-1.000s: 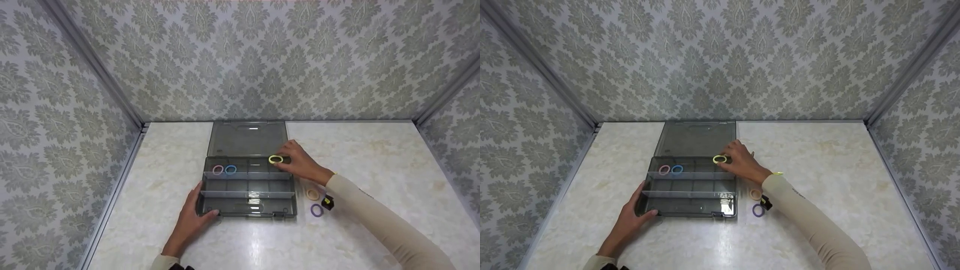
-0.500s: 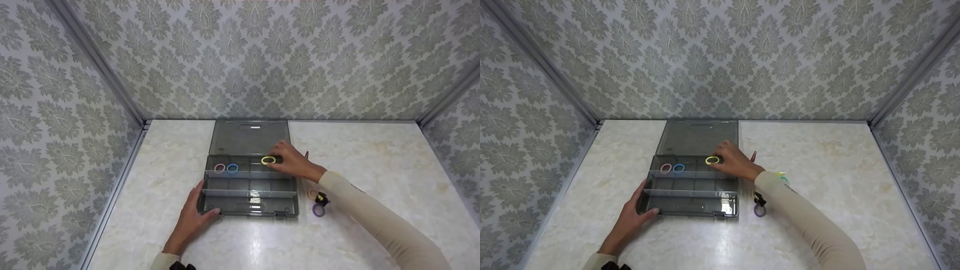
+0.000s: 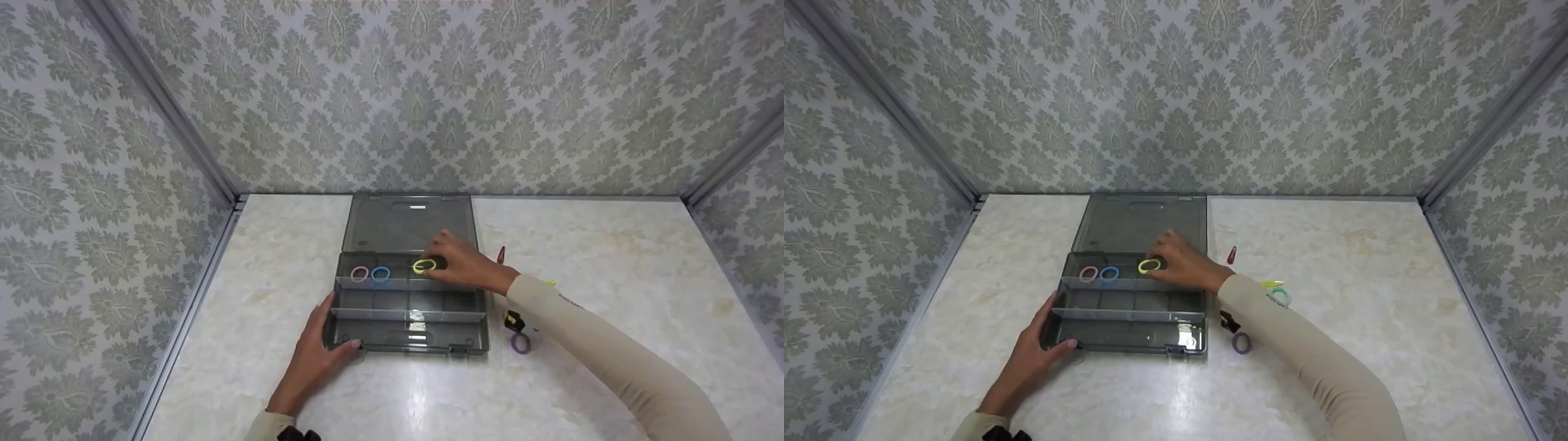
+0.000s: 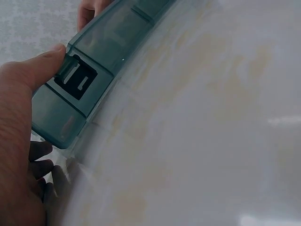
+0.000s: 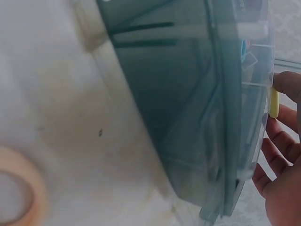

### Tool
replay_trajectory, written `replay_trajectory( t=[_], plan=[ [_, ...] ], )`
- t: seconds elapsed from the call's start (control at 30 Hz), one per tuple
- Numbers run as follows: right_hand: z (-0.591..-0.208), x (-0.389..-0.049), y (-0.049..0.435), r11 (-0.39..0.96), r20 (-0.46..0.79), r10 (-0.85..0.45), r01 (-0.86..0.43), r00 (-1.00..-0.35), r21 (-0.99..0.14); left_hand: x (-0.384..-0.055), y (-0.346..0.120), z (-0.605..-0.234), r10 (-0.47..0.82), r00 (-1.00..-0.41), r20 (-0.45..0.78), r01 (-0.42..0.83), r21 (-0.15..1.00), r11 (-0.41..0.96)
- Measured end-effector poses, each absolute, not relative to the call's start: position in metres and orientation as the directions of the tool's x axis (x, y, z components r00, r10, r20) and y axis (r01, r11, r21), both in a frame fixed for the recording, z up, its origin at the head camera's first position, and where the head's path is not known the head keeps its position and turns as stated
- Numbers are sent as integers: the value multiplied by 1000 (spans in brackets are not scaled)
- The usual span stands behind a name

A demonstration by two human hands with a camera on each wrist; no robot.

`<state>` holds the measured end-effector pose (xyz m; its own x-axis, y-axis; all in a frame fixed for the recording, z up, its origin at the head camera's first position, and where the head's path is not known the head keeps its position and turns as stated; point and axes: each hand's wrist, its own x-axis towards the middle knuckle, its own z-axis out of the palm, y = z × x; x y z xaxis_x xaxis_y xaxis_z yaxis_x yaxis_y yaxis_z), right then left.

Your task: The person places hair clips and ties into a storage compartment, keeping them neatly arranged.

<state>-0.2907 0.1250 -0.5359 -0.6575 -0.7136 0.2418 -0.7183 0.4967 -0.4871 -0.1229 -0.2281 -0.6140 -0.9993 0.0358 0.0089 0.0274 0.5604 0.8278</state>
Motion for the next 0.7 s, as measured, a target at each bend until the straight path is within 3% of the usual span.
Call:
replay_trajectory(
  t=[0.27, 0.7],
  plan=[
    [-534, -292, 113, 527, 172, -731, -707, -660, -472, -123, -224, -612, 5, -999, -49, -37, 816, 577],
    [-531, -299, 93, 523, 124, -772, -734, -623, -432, -125, -227, -613, 16, -1000, -9, 2, 811, 584]
  ],
)
